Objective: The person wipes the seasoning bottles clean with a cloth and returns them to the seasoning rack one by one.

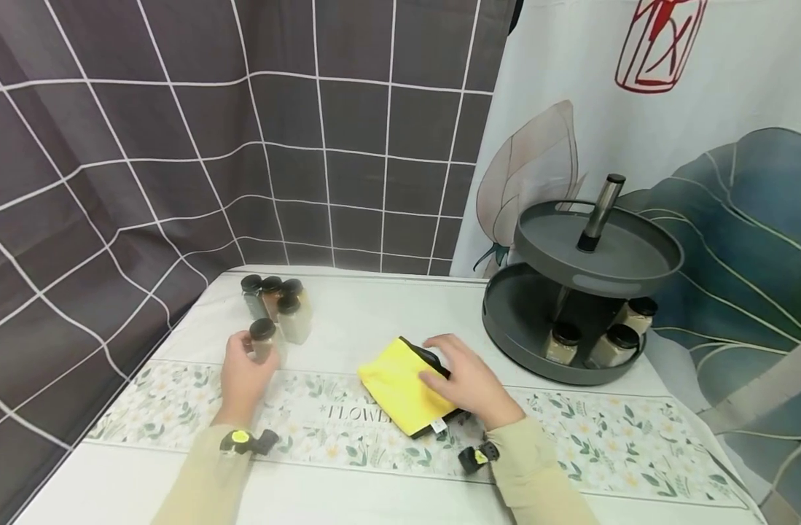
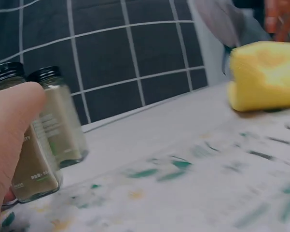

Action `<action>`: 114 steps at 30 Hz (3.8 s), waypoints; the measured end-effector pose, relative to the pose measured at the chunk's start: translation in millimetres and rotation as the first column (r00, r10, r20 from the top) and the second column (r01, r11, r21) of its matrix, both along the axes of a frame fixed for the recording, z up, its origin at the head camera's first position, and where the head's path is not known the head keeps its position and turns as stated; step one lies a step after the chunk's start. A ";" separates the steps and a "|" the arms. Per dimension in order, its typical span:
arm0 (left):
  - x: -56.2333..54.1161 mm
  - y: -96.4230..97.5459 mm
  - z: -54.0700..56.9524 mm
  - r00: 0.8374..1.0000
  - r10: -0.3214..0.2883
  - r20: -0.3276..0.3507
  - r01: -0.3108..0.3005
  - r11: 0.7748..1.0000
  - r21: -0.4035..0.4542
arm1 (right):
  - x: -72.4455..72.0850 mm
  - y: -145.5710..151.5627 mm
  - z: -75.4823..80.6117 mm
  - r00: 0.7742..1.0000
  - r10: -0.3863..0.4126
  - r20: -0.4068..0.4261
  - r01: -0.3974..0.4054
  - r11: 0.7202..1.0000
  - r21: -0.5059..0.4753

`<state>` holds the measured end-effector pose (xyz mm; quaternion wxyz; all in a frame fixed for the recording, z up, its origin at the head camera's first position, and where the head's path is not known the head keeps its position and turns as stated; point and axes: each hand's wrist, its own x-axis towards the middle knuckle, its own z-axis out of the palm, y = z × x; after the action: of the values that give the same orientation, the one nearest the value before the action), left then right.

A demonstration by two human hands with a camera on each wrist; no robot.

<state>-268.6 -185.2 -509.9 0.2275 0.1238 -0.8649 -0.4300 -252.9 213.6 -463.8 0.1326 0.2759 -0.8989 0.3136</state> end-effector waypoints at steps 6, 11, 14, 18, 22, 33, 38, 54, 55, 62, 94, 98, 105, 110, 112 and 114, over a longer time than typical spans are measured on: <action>9.3 11.5 -2.6 0.985 -0.173 0.000 0.173 0.985 -0.018 | -4.5 -48.4 4.5 0.961 0.099 0.257 -0.148 0.972 0.180; 10.3 31.9 -3.8 0.927 -0.374 -0.021 0.373 0.927 -0.040 | -16.5 -69.7 -10.6 0.969 0.095 0.228 -0.142 0.970 0.197; 11.8 47.3 -4.0 0.902 -0.431 -0.039 0.429 0.902 -0.042 | -23.7 -78.5 -17.6 0.969 0.087 0.233 -0.139 0.966 0.218; 14.3 63.2 -2.0 0.886 -0.461 -0.052 0.459 0.887 -0.046 | -28.0 -85.3 -20.3 0.965 0.051 0.257 -0.129 0.947 0.295; 13.3 70.7 -0.9 0.880 -0.471 -0.064 0.468 0.882 -0.055 | -29.4 -86.4 -17.2 0.973 0.037 0.228 -0.123 0.919 0.375; 5.0 89.1 -5.4 0.809 -0.584 -0.063 0.584 0.811 -0.016 | -39.0 -49.5 5.5 0.944 0.032 0.328 -0.065 0.994 0.089; 5.4 109.4 -3.9 0.764 -0.641 -0.075 0.643 0.766 0.005 | -36.5 -30.3 26.2 0.937 0.080 0.339 -0.062 0.996 -0.064; 10.2 135.8 -0.8 0.730 -0.684 0.002 0.683 0.729 0.038 | -25.5 -60.0 40.5 0.997 0.072 0.029 -0.072 0.997 -0.007; 9.4 135.2 -0.9 0.725 -0.689 -0.003 0.688 0.725 0.031 | -25.4 -59.6 41.2 0.998 0.069 0.010 -0.069 0.998 0.004; 3.2 134.7 -2.9 0.710 -0.704 -0.019 0.704 0.710 0.012 | -21.7 -49.8 54.9 0.990 0.114 0.079 -0.120 0.990 0.077; -1.3 139.5 -1.5 0.732 -0.680 0.040 0.681 0.731 -0.051 | -32.8 -64.5 17.8 0.988 -0.027 0.150 0.063 0.969 -0.239; -4.1 139.5 -6.8 0.740 -0.672 -0.030 0.670 0.740 -0.051 | -37.6 -67.6 -0.2 0.979 -0.090 0.183 0.153 0.919 -0.364; -7.5 135.1 -10.1 0.731 -0.673 -0.116 0.676 0.736 -0.012 | -43.0 -74.0 -30.9 0.952 -0.134 0.274 0.237 0.891 -0.386; -10.5 131.9 -13.5 0.734 -0.667 -0.130 0.667 0.744 -0.050 | -41.6 -75.5 -34.3 0.956 -0.191 0.223 0.205 0.978 -0.045; -12.2 130.8 -14.9 0.743 -0.656 -0.133 0.654 0.754 -0.063 | -40.4 -77.4 -32.8 0.959 -0.219 0.180 0.204 0.974 0.095; -13.7 129.7 -15.9 0.752 -0.647 -0.129 0.645 0.762 -0.058 | -39.9 -78.4 -33.4 0.962 -0.238 0.132 0.217 0.964 0.154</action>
<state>-282.3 -55.5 -525.8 0.1263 -0.2142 -0.8380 -0.4857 -292.7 135.1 -497.2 0.0807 0.1549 -0.9515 0.2533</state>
